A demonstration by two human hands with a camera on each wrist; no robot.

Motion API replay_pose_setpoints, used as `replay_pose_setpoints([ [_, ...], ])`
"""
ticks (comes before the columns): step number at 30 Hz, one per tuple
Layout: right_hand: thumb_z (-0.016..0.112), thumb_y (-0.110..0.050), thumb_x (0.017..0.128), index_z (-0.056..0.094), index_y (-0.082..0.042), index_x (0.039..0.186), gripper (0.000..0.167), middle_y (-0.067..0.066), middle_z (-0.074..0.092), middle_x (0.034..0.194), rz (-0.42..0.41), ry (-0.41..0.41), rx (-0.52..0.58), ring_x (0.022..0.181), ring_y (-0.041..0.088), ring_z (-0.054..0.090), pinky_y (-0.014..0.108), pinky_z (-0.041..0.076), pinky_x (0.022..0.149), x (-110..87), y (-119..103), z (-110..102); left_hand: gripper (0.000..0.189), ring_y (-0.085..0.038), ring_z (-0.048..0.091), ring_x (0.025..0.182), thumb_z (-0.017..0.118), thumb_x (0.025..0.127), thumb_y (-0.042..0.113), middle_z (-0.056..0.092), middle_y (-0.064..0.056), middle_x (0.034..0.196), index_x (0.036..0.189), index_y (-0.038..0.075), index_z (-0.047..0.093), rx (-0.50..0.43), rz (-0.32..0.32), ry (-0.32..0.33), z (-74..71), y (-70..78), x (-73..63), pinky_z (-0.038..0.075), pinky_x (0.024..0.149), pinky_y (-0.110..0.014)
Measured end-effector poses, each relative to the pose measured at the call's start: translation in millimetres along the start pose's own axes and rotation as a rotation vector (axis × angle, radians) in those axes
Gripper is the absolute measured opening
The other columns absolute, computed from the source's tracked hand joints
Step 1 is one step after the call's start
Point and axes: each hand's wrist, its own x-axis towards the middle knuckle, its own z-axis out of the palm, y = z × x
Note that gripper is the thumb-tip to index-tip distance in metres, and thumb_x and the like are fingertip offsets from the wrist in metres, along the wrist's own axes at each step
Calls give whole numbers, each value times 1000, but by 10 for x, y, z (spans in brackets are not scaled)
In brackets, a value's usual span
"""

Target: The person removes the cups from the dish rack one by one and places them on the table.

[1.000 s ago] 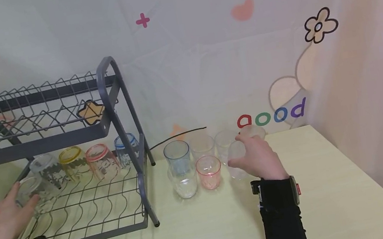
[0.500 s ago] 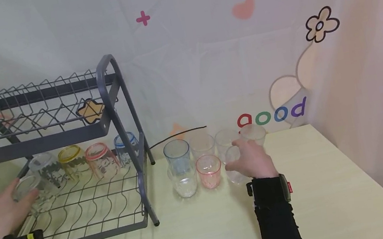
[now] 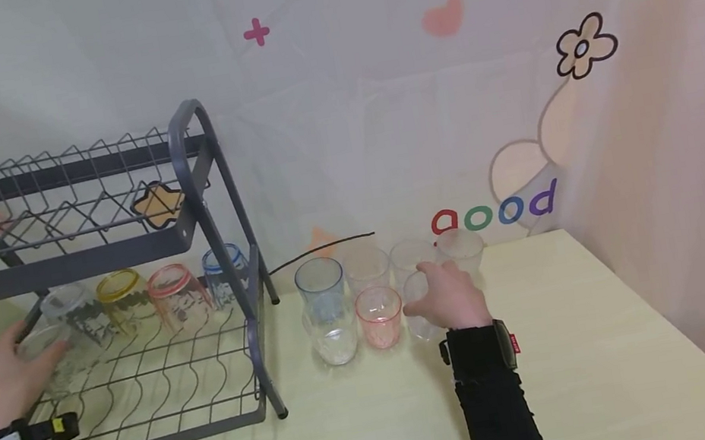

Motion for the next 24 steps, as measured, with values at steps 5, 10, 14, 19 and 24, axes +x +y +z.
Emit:
replay_pose_setpoints([
  [5, 78, -29, 81, 49, 2, 138, 71, 28, 50, 135, 12, 11, -11, 121, 45, 47, 62, 45, 90, 40, 15, 67, 88, -70, 20, 123, 44, 98, 56, 15, -47, 144, 154, -2, 7, 19, 1, -57, -6, -16, -9, 23, 81, -84],
  [10, 77, -33, 82, 50, -1, 139, 71, 28, 49, 136, 32, 25, -11, 117, 46, 49, 63, 49, 83, 77, 18, 116, 89, -70, 24, 121, 45, 98, 55, 17, -44, 146, 154, -2, 5, 37, 18, -96, 2, -11, -4, 24, 81, -82],
  [14, 77, -32, 82, 49, -1, 139, 71, 28, 47, 136, 39, 22, -4, 118, 46, 48, 63, 48, 84, 87, 17, 128, 92, -70, 25, 120, 47, 96, 58, 19, -47, 143, 153, -5, 9, 50, 22, -101, -12, -13, -17, 27, 80, -81],
  [19, 79, -31, 81, 49, -2, 140, 72, 29, 45, 137, 43, 10, -13, 118, 46, 47, 63, 48, 84, 90, 21, 134, 96, -70, 21, 120, 46, 94, 63, 15, -50, 140, 153, -3, 9, 72, 15, -140, -47, -34, -30, 27, 80, -80],
  [24, 80, -30, 81, 42, -3, 145, 79, 31, 39, 140, 38, -7, -7, 119, 47, 47, 63, 48, 85, 84, 21, 110, 94, -70, 20, 121, 45, 95, 62, 15, -47, 143, 154, -1, 8, 73, 41, -171, -67, -61, -19, 25, 82, -80],
])
